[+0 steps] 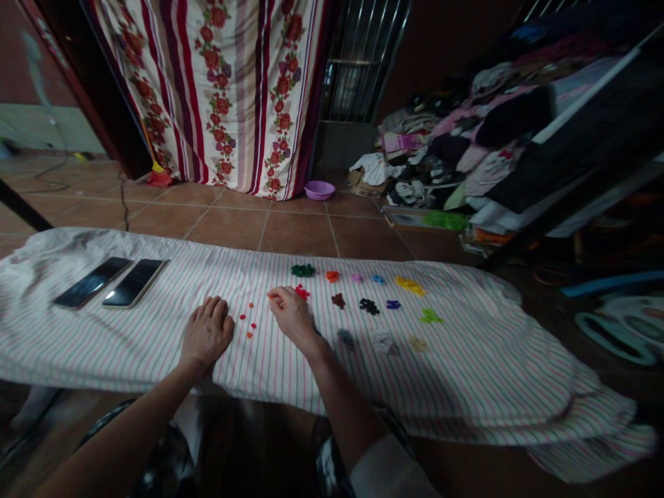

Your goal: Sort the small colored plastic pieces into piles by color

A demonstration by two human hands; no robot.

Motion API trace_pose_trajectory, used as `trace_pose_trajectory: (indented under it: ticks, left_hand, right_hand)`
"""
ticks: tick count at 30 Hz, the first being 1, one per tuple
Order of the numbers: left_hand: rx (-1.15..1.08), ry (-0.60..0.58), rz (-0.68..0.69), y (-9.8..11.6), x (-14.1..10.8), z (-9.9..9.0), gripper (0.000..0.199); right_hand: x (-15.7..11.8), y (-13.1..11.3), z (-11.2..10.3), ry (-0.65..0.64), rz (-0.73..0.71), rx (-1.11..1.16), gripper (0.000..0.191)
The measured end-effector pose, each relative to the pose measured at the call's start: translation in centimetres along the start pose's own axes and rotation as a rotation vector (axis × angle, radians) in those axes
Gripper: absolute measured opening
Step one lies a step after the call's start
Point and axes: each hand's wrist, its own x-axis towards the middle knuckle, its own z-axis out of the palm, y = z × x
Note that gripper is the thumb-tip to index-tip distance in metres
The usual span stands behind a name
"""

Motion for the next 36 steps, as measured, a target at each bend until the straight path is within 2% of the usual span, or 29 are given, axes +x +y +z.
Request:
trace_pose_trajectory:
  ticks: [6, 11, 15, 21, 26, 30, 36]
  left_hand:
    - [0.010, -0.023, 0.009, -0.1, 0.0, -0.1, 0.041]
    - [0.015, -0.027, 0.027, -0.2, 0.0, -0.1, 0.043]
    - [0.020, -0.017, 0.026, -0.3, 0.0, 0.0, 0.044]
    - [0.005, 0.019, 0.053, -0.5, -0.1, 0.4, 0.042]
    - [-0.019, 0.049, 0.045, -0.5, -0.1, 0.5, 0.042]
    - [0.005, 0.042, 0.044, -0.4, -0.1, 0.4, 0.042]
    - [-0.004, 0.039, 0.036, -0.5, -0.1, 0.6, 0.042]
  right_hand:
    - [0.4, 1.3, -1.7, 0.090, 0.014, 0.053, 0.017]
    - [1.1, 3.5, -2.8, 0.184, 0.090, 0.180, 0.014]
    - [2.1, 5.4, -4.5, 0.239, 0.155, 0.227, 0.016]
    - [3.3, 8.0, -8.2, 0.287, 0.352, -0.032, 0.020]
    - [4.4, 9.4, -10.4, 0.296, 0.367, -0.218, 0.020]
    - [4.9, 10.4, -11.3, 0.303, 0.408, -0.321, 0.022]
    - [4.8, 11.6, -11.2, 0.219, 0.428, -0.466, 0.025]
